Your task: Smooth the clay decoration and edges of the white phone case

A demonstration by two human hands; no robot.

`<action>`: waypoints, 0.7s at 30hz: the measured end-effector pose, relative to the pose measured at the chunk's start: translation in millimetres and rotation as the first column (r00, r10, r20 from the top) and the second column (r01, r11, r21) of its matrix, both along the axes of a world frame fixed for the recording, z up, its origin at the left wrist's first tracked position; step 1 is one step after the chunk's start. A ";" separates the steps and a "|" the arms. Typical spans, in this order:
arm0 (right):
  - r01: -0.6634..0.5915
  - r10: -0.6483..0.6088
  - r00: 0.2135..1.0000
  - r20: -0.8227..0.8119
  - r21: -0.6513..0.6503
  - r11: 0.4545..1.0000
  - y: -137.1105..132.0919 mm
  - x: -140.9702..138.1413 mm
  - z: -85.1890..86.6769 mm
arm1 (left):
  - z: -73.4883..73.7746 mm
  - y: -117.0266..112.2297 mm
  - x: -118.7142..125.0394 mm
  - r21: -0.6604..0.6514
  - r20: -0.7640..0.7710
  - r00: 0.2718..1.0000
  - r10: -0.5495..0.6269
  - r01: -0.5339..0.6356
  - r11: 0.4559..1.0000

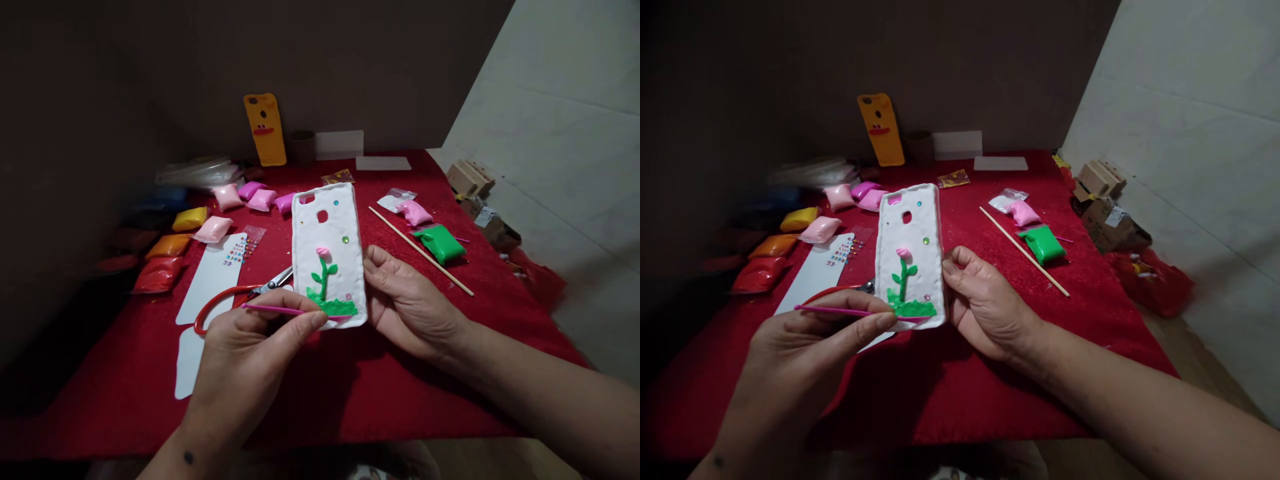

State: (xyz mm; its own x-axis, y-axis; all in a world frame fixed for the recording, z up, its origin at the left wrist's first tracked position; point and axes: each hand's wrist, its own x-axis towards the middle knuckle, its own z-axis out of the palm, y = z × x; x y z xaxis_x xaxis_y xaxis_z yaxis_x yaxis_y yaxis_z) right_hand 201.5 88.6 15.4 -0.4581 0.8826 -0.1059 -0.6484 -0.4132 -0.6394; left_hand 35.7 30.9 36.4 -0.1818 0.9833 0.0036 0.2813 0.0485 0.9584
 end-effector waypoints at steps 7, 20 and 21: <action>-0.017 0.017 1.000 -0.013 -0.004 1.000 0.6 0.0 -2.3 | -1.7 -0.1 -0.2 0.043 -0.033 0.999 0.019 -0.018 0.999; -0.019 0.019 0.999 -0.028 -0.002 1.000 -1.4 1.2 -1.5 | -2.8 0.8 -1.9 -0.018 0.075 0.996 0.053 -0.052 0.998; -0.017 0.016 0.999 -0.029 -0.004 1.000 -1.4 1.4 -1.6 | -3.0 0.7 -2.0 -0.023 0.087 0.994 0.065 -0.063 0.998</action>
State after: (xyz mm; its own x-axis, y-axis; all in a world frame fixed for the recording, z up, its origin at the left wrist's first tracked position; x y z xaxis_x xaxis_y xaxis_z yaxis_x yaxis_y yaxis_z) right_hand 202.9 87.3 13.8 -0.4756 0.8745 -0.0954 -0.6600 -0.4264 -0.6185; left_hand 33.7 31.6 33.3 -0.2428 0.9694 -0.0354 0.1916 0.0836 0.9779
